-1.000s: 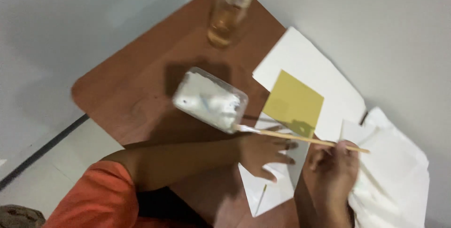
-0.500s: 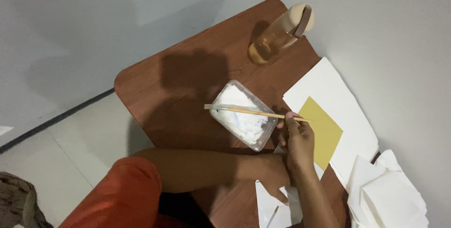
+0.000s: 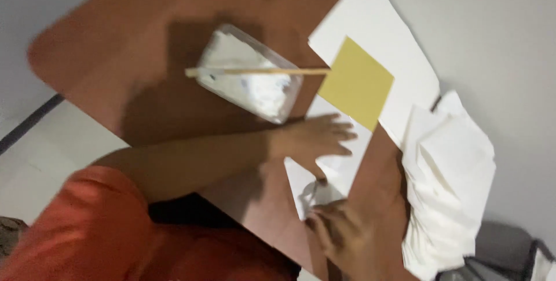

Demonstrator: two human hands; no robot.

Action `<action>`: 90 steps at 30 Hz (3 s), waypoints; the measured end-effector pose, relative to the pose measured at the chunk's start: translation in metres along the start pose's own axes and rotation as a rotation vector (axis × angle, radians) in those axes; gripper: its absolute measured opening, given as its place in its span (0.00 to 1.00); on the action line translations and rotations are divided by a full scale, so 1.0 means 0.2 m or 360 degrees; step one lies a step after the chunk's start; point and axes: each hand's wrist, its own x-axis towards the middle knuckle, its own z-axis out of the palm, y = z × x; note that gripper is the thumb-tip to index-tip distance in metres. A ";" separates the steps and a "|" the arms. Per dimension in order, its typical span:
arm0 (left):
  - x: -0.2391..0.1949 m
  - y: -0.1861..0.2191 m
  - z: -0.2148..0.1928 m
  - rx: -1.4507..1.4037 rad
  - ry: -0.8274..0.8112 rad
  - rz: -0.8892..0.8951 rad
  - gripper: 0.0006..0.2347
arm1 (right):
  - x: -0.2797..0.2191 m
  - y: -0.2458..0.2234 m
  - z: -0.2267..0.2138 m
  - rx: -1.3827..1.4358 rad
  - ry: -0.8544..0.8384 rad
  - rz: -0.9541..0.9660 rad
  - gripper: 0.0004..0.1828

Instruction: A person is manually folding paper and applying glue with a brush to create paper bags.

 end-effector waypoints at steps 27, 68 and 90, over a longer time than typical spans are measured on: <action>0.00 0.08 -0.25 -0.0005 0.0086 0.0320 0.34 | -0.17 -0.04 0.20 -0.0946 0.0296 -0.0402 0.09; -0.31 0.58 -0.49 -0.0297 0.0124 -0.0553 0.04 | -0.08 0.26 0.17 0.0429 0.0352 0.0085 0.02; -0.24 0.56 -0.38 -0.0070 0.0068 -0.0710 0.04 | -0.03 0.30 0.25 0.0183 0.0158 0.0251 0.06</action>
